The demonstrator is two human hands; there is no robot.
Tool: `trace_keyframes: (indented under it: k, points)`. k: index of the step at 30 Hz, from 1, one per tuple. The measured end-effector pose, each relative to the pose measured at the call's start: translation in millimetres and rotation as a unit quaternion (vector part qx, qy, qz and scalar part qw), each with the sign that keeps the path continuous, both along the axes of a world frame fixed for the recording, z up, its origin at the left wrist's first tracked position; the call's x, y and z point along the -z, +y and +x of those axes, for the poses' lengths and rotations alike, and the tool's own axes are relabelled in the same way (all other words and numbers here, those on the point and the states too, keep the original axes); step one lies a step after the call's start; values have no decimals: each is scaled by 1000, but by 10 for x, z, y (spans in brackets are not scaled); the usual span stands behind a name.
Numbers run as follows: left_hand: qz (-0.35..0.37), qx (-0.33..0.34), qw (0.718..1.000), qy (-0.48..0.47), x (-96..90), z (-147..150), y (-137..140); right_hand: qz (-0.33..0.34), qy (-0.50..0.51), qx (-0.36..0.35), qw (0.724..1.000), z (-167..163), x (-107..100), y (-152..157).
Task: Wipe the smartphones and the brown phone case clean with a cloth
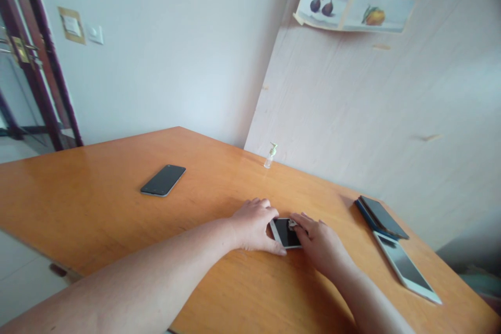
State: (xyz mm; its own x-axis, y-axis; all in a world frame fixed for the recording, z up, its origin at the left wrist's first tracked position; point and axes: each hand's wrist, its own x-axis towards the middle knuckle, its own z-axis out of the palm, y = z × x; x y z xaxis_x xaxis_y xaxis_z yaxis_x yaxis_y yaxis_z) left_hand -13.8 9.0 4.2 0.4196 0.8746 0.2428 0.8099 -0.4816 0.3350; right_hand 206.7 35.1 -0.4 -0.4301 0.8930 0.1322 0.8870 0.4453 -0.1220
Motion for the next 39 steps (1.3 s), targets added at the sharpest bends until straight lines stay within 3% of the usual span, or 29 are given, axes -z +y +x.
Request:
trace_keyframes:
  k: [2,8,16,18,24,32,39]
  points:
    - [-1,3,1000,2,-8,-1,-2,-4,-4,1,1000,4,-8,-5]
    - [5,7,1000,-7,8,-11,8,21,-44,108,993,125,-68,36]
    - [-3,-5,1000,5,10,3,10,1,33,-83,996,-101,1,-71]
    - [-3,-5,1000,4,3,4,8,-2,21,-79,997,-96,-2,-80]
    - [-1,2,1000,5,-17,0,-2,6,-27,65,998,48,-33,-2]
    - [-4,-1,1000,1,3,-2,2,-11,3,-51,999,-108,-43,-114]
    - [-1,6,1000,-1,-9,-2,4,8,-64,106,992,71,-92,-25]
